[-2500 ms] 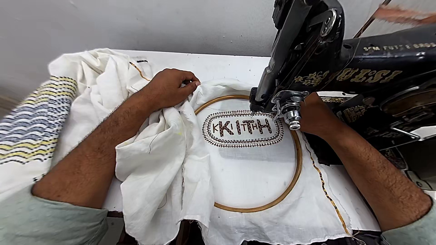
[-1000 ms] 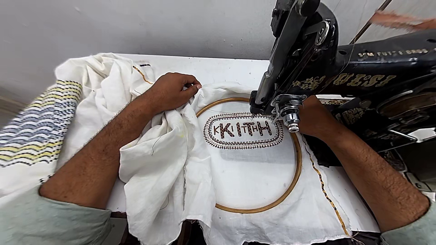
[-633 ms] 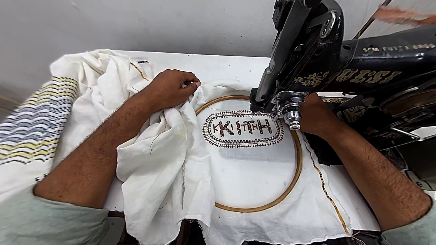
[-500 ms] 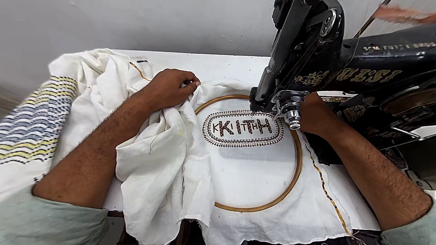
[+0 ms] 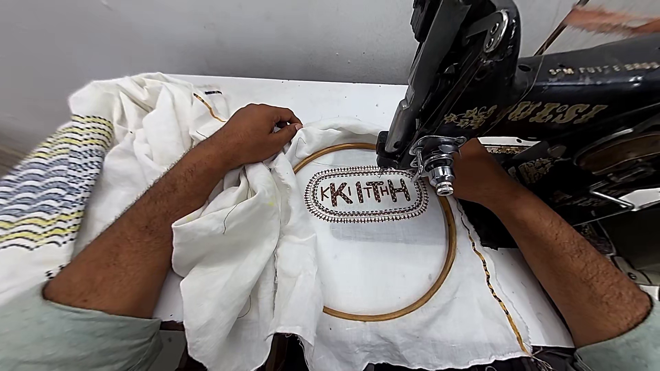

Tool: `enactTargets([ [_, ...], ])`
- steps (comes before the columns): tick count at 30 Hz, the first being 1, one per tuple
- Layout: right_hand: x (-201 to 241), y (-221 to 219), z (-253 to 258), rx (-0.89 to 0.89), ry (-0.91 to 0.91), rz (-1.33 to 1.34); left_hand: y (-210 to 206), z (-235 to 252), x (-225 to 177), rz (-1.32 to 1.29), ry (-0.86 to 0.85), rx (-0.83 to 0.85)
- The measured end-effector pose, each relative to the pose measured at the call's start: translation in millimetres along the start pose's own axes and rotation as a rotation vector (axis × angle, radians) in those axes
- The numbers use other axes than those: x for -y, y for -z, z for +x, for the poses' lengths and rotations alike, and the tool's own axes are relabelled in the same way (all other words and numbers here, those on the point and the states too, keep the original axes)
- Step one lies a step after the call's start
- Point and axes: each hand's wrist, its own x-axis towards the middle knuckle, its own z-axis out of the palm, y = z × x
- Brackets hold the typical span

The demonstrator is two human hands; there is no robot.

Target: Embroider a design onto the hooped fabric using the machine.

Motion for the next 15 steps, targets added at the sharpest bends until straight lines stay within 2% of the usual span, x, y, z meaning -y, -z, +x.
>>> enactTargets([
  [5, 0.9, 1.6, 2.2, 0.040, -0.058, -0.003, 0.2, -0.4, -0.4, -0.002, 0.002, 0.002],
  [15, -6.4, -2.6, 3.2, -0.009, 0.037, 0.007, 0.8, -0.6, -2.6, -0.002, 0.012, 0.007],
])
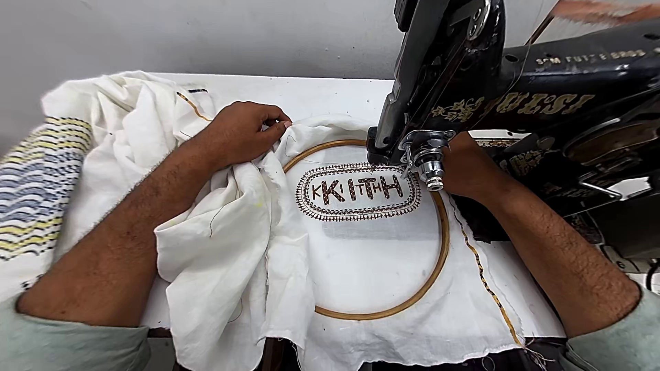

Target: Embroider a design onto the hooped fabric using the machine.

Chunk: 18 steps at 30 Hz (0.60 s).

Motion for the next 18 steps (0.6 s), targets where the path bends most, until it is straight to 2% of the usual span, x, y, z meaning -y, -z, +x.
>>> enactTargets([
  [7, 8.8, 4.4, -3.7, 0.032, -0.039, -0.026, -0.1, 0.2, 0.2, 0.007, -0.017, 0.003],
  [18, 0.6, 1.0, 0.3, 0.017, 0.000, -0.011, -0.2, -0.1, 0.0, 0.007, -0.009, 0.002],
])
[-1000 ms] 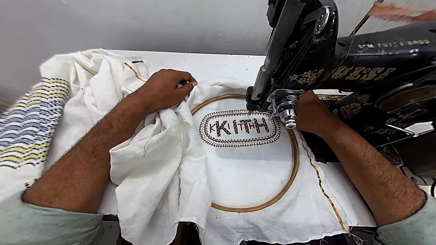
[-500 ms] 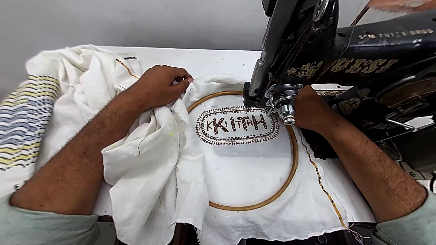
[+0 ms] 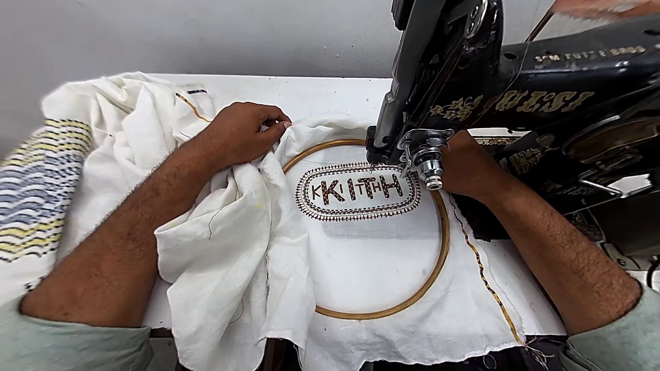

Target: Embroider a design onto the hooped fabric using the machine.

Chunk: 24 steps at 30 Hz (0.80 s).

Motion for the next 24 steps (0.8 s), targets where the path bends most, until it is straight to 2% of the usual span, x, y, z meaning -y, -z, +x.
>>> enactTargets([
  [15, -3.3, -1.1, 1.1, -0.002, 0.011, -0.009, -0.4, 0.1, -0.9, -0.007, -0.005, -0.008],
  [20, 3.1, 1.3, -0.7, 0.015, -0.037, -0.011, -0.7, 0.4, -0.3, -0.006, 0.004, -0.008],
  [24, 0.4, 0.5, -0.7, -0.006, 0.009, -0.008, -0.7, 0.6, -0.2, -0.001, -0.003, -0.009],
])
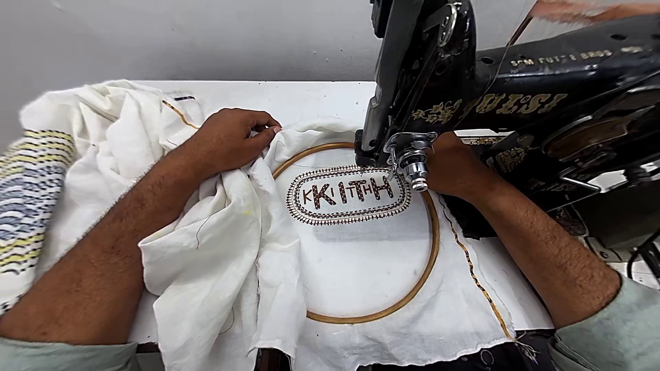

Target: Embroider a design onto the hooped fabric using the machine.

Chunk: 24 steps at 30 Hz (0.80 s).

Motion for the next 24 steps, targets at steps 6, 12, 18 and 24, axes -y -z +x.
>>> enactTargets([
  [6, 1.7, 0.2, 0.0, 0.005, -0.002, 0.007, 0.3, -0.3, 0.2, -0.010, -0.002, 0.003],
  [12, -3.4, -0.1, 1.9, 0.013, -0.002, 0.021, -0.5, 0.0, -1.3, -0.001, -0.015, -0.016],
  [18, -6.2, 1.6, 2.6, 0.046, -0.024, 0.049, -2.7, 0.4, 0.8, -0.013, -0.012, -0.027],
  [24, -12.3, -1.0, 1.6, 0.013, 0.068, 0.091, 28.9, 13.2, -132.7, 0.171, 0.534, 0.284],
])
